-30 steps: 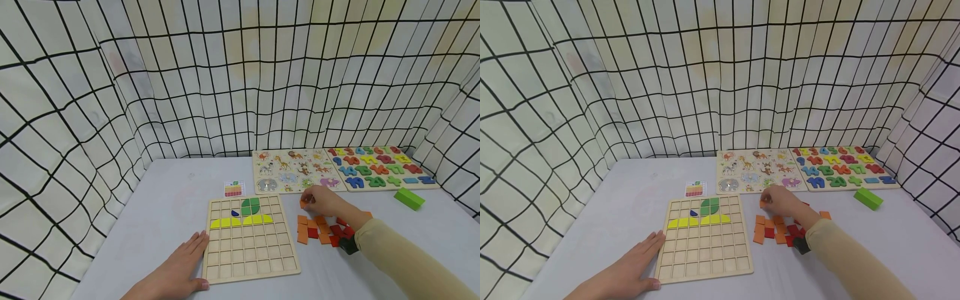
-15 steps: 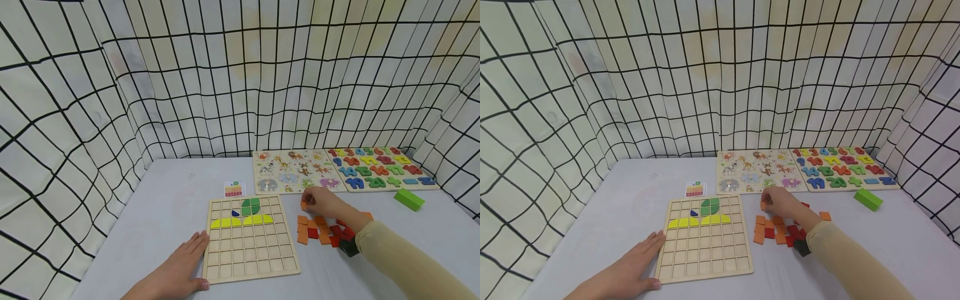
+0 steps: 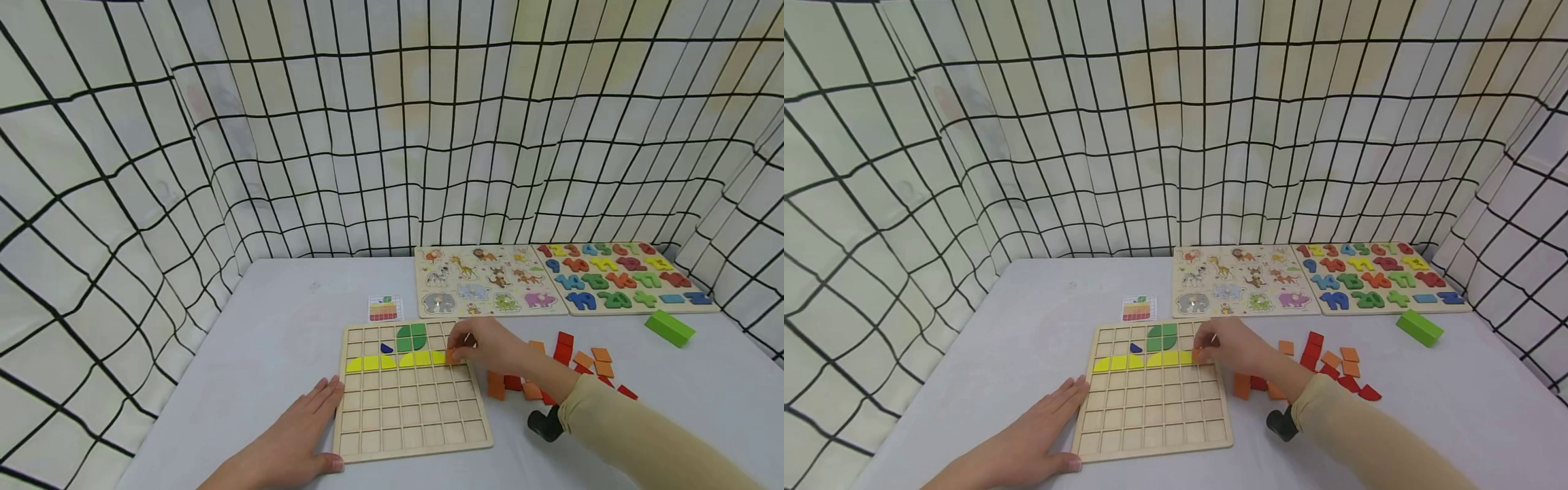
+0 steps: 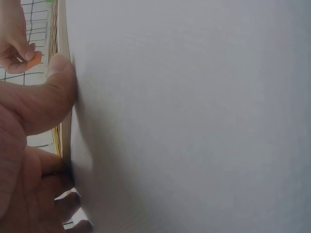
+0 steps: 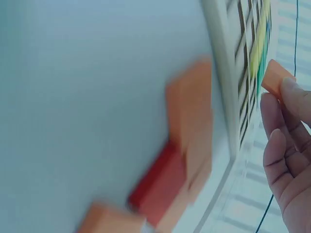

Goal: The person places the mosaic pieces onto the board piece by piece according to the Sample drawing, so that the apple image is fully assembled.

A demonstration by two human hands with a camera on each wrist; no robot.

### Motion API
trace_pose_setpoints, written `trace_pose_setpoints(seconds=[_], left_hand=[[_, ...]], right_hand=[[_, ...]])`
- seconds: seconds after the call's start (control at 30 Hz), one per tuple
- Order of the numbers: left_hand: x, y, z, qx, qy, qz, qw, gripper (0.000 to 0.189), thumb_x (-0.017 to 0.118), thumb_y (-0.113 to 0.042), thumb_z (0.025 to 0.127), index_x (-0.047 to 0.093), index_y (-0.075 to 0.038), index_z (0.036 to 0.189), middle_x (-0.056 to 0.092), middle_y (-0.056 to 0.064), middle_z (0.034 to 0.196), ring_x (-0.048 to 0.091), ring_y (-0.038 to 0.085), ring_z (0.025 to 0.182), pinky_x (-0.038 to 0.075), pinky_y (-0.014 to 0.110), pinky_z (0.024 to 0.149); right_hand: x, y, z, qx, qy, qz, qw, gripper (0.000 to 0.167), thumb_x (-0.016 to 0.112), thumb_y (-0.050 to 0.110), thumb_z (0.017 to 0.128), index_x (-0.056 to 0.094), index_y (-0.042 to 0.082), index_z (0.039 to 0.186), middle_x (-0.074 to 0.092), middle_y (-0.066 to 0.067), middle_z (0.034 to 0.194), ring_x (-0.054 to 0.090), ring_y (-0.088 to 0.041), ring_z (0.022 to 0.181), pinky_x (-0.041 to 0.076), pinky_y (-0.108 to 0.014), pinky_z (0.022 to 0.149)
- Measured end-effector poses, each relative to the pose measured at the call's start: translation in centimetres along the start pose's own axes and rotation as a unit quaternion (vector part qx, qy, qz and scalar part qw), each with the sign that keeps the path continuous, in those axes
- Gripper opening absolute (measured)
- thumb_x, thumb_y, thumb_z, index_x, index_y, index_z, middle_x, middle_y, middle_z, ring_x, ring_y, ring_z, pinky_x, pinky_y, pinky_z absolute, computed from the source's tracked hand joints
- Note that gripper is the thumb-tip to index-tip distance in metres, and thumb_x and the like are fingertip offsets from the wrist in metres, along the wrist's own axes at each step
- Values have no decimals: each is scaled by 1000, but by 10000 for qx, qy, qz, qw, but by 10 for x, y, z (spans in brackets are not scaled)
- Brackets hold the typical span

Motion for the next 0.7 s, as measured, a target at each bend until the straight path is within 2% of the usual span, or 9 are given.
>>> trace_pose_setpoints(seconds=[0.1, 0.27, 0.5, 0.7], left_hand=[[0, -1, 1, 19, 9, 19, 10000, 105, 80, -43, 82, 28, 8, 157, 22, 24, 168, 16, 45, 157, 24, 70, 119], [0, -2, 1, -9, 12, 40, 10000, 105, 81, -44, 82, 28, 8, 157, 22, 24, 168, 16, 45, 157, 23, 69, 120], [-3, -2, 1, -60, 39, 18, 10000, 104, 81, -42, 81, 29, 8, 157, 22, 23, 168, 15, 45, 157, 23, 70, 120], [-2, -2, 0, -122, 70, -41, 9999, 105, 81, -43, 81, 28, 8, 157, 22, 23, 168, 15, 45, 157, 22, 70, 120]], right_hand=[[8, 8, 0, 17, 202, 91, 9998, 3, 75, 12, 93, 73, 14, 93, 69, 8, 87, 57, -9, 81, 52, -21, 73], [15, 12, -3, 217, 284, -22, 9994, 2, 75, 14, 93, 74, 13, 92, 68, 10, 84, 56, -9, 80, 50, -21, 72], [23, 12, -3, 83, 74, -205, 9997, 6, 74, 14, 95, 74, 11, 90, 67, 8, 86, 55, -7, 78, 50, -20, 70], [29, 14, -1, 127, -2, -420, 9990, 4, 74, 12, 94, 76, 9, 92, 67, 6, 89, 56, -8, 81, 51, -21, 71]])
Point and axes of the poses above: each hand's wrist, its own z-axis towards the middle knuckle, its own x-axis out of the palm, y = z × x, the point moved 1 cm from there along z, towards the middle knuckle
